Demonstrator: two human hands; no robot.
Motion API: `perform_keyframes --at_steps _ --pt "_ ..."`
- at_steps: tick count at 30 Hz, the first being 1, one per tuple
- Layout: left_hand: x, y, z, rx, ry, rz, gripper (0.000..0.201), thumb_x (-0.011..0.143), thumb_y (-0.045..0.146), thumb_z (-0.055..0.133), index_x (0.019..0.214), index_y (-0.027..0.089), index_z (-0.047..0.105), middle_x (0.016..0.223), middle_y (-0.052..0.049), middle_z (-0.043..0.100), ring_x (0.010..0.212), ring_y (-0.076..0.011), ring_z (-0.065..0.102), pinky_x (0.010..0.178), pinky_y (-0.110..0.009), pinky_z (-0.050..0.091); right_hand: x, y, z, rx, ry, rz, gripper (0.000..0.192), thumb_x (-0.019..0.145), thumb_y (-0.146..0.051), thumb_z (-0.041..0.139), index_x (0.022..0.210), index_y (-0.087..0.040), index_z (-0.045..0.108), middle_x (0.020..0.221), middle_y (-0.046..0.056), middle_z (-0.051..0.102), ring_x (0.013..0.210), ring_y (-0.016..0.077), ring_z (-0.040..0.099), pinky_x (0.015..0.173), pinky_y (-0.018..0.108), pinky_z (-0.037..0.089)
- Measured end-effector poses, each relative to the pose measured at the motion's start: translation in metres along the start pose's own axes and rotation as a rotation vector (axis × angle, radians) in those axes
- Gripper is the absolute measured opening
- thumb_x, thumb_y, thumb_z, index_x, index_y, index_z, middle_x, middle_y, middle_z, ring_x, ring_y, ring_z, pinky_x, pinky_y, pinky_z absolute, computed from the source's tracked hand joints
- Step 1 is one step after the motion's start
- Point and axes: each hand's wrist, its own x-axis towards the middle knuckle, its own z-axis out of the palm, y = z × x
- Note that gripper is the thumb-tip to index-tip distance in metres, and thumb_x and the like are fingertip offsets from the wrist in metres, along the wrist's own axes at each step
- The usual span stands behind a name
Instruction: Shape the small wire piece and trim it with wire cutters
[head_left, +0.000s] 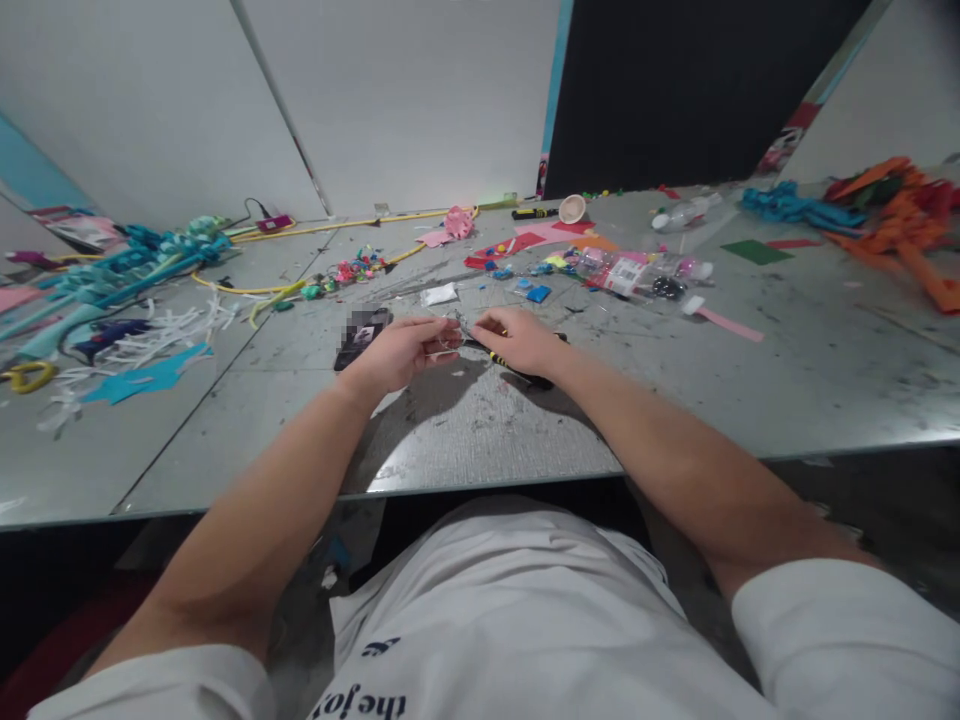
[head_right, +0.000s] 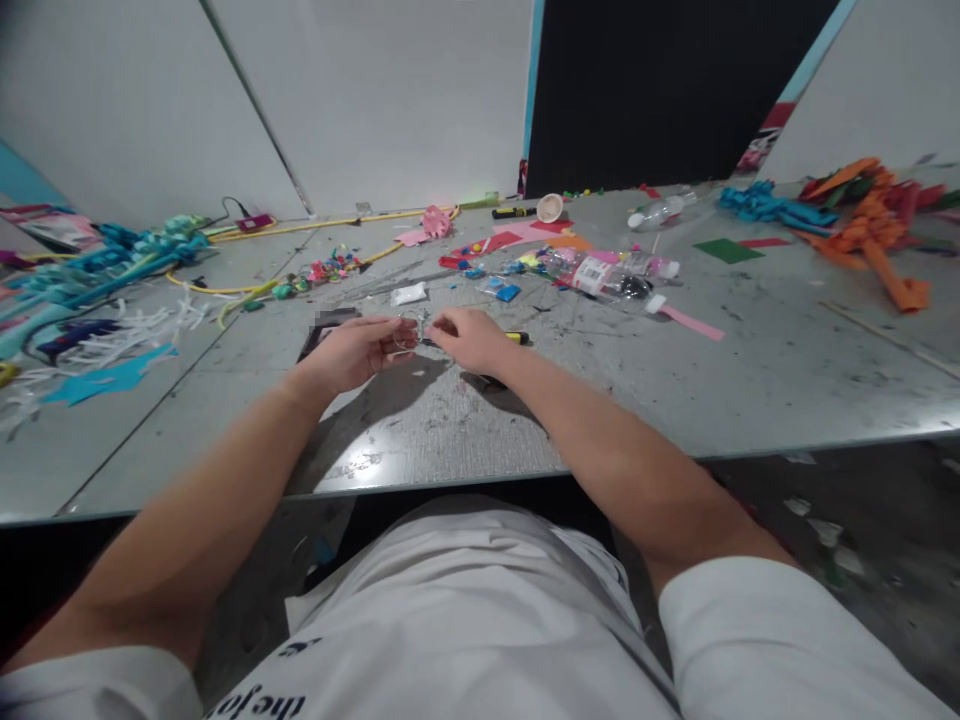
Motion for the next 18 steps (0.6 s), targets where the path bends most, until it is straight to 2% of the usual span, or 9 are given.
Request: perform_keyframes --at_steps 4,8,13,18 --pt "-0.003 -0.002 0.003 0.052 -0.114 0.013 0.016 0.093 0.03 0.082 0.096 0.015 0.084 0.101 -0.015 0.083 0.092 -0.0219 0.081 0.084 -0.033 0.069 0.002 -0.008 0.016 0.369 0.003 0.131 0.017 0.103 -0.029 0.064 0.089 -0.021 0.064 0.076 0.001 0.069 0.065 0.0149 0.061 0.066 0.03 0.05" --pt "-0.004 0.0 0.0 0.067 -0.104 -0.002 0.019 0.089 0.033 0.087 0.096 0.016 0.085 0.1 -0.014 0.084 0.089 -0.0211 0.081 0.078 -0.031 0.068 0.001 -0.013 0.021 0.59 0.019 0.208 0.018 0.101 -0.02 0.068 0.084 -0.021 0.062 0.068 -0.001 0.065 0.057 0.0113 0.057 0.056 0.026 0.05" --pt "-0.007 0.004 -0.003 0.05 -0.059 0.014 0.017 0.077 0.024 0.094 0.086 0.018 0.081 0.084 -0.007 0.08 0.072 -0.0156 0.076 0.072 -0.028 0.066 0.0 -0.019 0.019 0.637 0.036 0.195 0.022 0.097 -0.023 0.075 0.079 -0.021 0.063 0.07 -0.001 0.067 0.059 0.0104 0.058 0.055 0.023 0.051" --pt "-0.011 0.004 -0.005 0.076 -0.091 0.001 0.026 0.07 0.029 0.099 0.082 0.018 0.079 0.08 -0.007 0.08 0.07 -0.0161 0.075 0.07 -0.028 0.065 -0.005 -0.018 0.02 0.57 0.0 0.203 0.02 0.096 -0.029 0.075 0.081 -0.021 0.064 0.063 -0.003 0.062 0.054 0.0112 0.054 0.051 0.024 0.043"
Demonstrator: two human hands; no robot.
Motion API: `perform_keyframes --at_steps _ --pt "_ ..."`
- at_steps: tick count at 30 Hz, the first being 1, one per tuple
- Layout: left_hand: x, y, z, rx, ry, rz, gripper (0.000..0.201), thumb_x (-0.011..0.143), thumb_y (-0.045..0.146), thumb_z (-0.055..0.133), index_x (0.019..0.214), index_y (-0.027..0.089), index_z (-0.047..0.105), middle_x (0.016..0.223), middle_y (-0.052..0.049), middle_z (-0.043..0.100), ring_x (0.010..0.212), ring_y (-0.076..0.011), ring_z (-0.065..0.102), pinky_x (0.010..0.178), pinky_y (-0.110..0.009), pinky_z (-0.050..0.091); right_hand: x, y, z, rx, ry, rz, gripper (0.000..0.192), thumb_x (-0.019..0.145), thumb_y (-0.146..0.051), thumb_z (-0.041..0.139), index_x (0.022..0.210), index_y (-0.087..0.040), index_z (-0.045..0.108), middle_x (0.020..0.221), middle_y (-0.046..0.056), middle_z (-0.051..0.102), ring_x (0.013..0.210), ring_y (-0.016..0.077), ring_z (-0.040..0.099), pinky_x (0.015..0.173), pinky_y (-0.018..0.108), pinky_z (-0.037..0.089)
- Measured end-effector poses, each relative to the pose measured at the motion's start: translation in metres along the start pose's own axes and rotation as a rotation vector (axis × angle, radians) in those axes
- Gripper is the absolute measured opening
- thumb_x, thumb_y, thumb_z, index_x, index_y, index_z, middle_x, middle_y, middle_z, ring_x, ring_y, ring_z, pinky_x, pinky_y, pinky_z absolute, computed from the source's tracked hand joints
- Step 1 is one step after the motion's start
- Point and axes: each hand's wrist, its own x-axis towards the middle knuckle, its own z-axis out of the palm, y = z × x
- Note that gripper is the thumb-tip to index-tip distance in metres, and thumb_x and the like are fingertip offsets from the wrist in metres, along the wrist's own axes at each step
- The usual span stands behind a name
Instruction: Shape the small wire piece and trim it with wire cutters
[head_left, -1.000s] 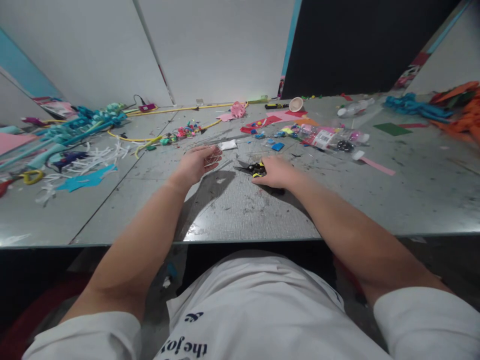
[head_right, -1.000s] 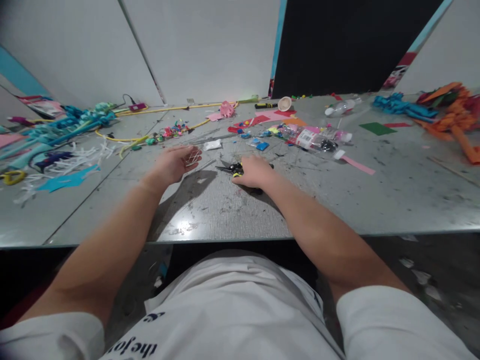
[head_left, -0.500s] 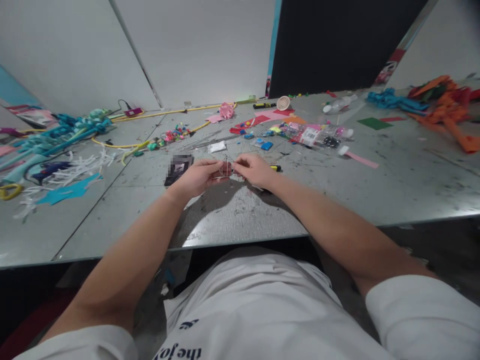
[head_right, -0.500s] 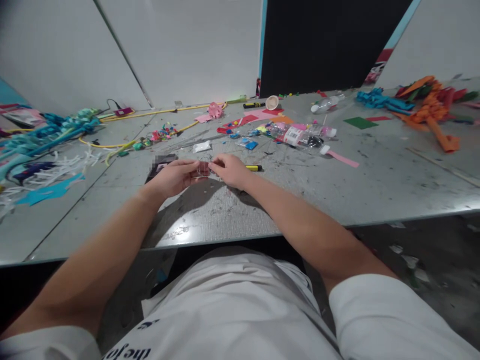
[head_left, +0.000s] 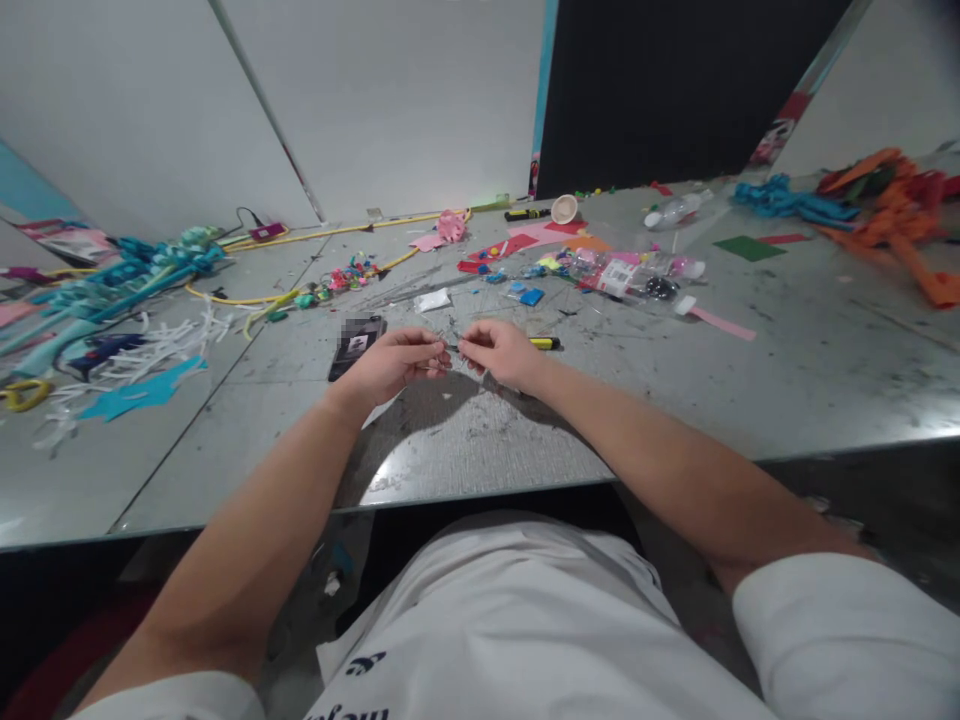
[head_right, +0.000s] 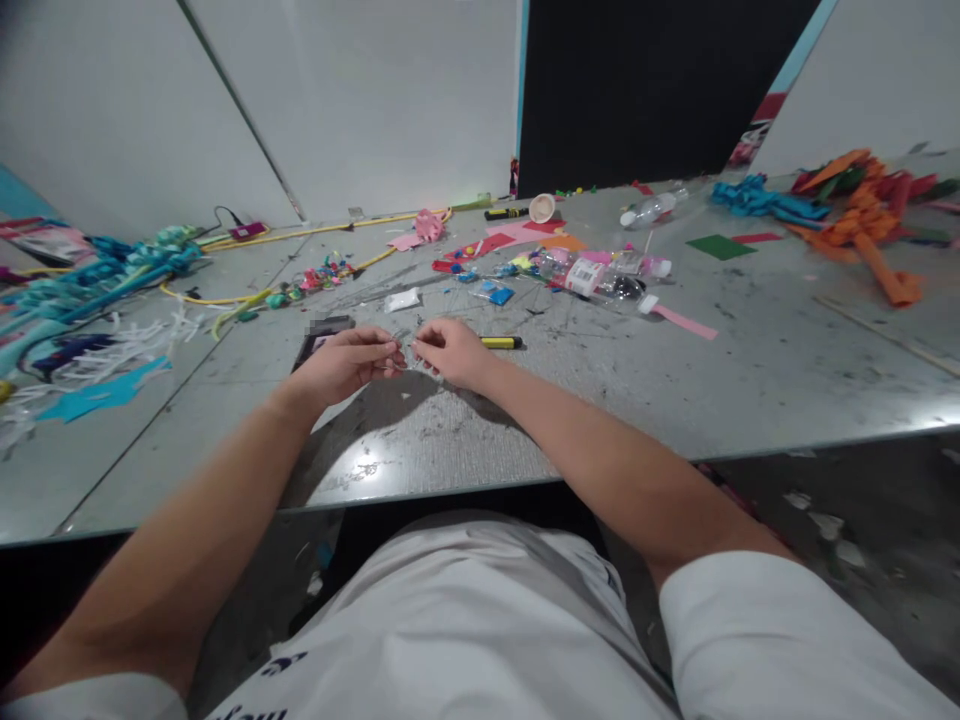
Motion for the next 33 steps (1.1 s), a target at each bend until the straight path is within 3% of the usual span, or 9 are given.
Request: perform_keyframes --at_steps 11,15,20,23,26,28,30,32,33 --pt "-0.007 -0.004 0.007 0.114 -0.01 -0.071 0.029 0.071 0.041 0.099 0.076 0.019 0.08 0.079 -0.006 0.079 0.067 -0.0133 0.07 0.069 -0.026 0.059 -0.006 0.006 -0.003 -0.094 -0.055 0.027 0.022 0.094 -0.035 0.072 0.079 -0.022 0.061 0.064 -0.002 0.06 0.059 0.0142 0.051 0.059 0.03 0.04" --pt "-0.002 -0.008 0.007 0.182 0.005 -0.071 0.029 0.074 0.041 0.098 0.08 0.019 0.08 0.085 -0.008 0.081 0.074 -0.0151 0.075 0.074 -0.027 0.06 -0.006 0.006 -0.008 -0.379 -0.032 -0.02 0.017 0.095 -0.03 0.073 0.083 -0.021 0.064 0.074 0.001 0.067 0.069 0.0172 0.058 0.068 0.032 0.042" --pt "0.003 -0.017 0.009 0.268 0.095 -0.092 0.034 0.071 0.032 0.099 0.092 0.02 0.075 0.079 -0.007 0.08 0.074 -0.0218 0.079 0.072 -0.034 0.063 -0.02 -0.012 -0.008 -0.663 0.054 -0.209 0.005 0.095 -0.021 0.072 0.098 -0.018 0.068 0.094 0.01 0.076 0.084 0.0219 0.066 0.077 0.035 0.046" --pt "0.002 -0.019 0.013 0.634 0.09 0.0 0.019 0.081 0.031 0.087 0.091 0.016 0.079 0.085 -0.01 0.082 0.08 -0.0254 0.079 0.072 -0.034 0.06 -0.049 -0.03 0.008 -0.607 0.001 -0.403 0.007 0.1 -0.024 0.065 0.097 -0.019 0.068 0.09 0.007 0.074 0.078 0.0193 0.064 0.075 0.033 0.047" --pt "-0.004 -0.013 0.021 1.045 0.175 0.098 0.027 0.091 0.034 0.076 0.109 0.014 0.082 0.101 -0.014 0.085 0.093 -0.0287 0.08 0.084 -0.038 0.059 -0.096 -0.026 0.035 -0.475 -0.272 -0.714 0.011 0.103 -0.026 0.061 0.098 -0.019 0.069 0.083 0.002 0.072 0.074 0.0154 0.062 0.072 0.029 0.047" --pt "-0.015 -0.005 0.029 1.163 0.187 0.116 0.039 0.096 0.035 0.07 0.126 0.013 0.08 0.114 -0.017 0.084 0.099 -0.0296 0.08 0.088 -0.039 0.059 -0.129 -0.005 0.049 -0.387 -0.341 -0.905 0.018 0.104 -0.026 0.055 0.092 -0.019 0.066 0.075 0.0 0.067 0.067 0.0139 0.058 0.065 0.029 0.045" --pt "-0.033 0.004 0.04 1.236 0.217 0.149 0.059 0.095 0.035 0.073 0.15 0.016 0.067 0.127 -0.019 0.081 0.107 -0.0321 0.079 0.093 -0.043 0.059 -0.159 0.023 0.055 -0.532 -0.271 -0.941 0.018 0.102 -0.022 0.053 0.087 -0.02 0.063 0.068 0.001 0.061 0.059 0.0156 0.049 0.053 0.034 0.034" --pt "-0.061 0.009 0.052 1.24 0.234 0.231 0.059 0.094 0.036 0.075 0.149 0.018 0.067 0.133 -0.02 0.078 0.112 -0.0345 0.076 0.097 -0.047 0.059 -0.182 0.052 0.05 -0.69 -0.294 -1.029 0.023 0.103 -0.022 0.053 0.081 -0.022 0.061 0.061 -0.001 0.054 0.054 0.0171 0.04 0.05 0.038 0.022" --pt "-0.078 0.008 0.059 1.182 0.233 0.291 0.05 0.095 0.036 0.074 0.143 0.021 0.071 0.132 -0.018 0.078 0.113 -0.0328 0.075 0.1 -0.047 0.058 -0.191 0.064 0.044 -0.73 -0.325 -0.996 0.022 0.103 -0.022 0.053 0.084 -0.021 0.063 0.063 0.0 0.057 0.055 0.0172 0.044 0.052 0.037 0.026"
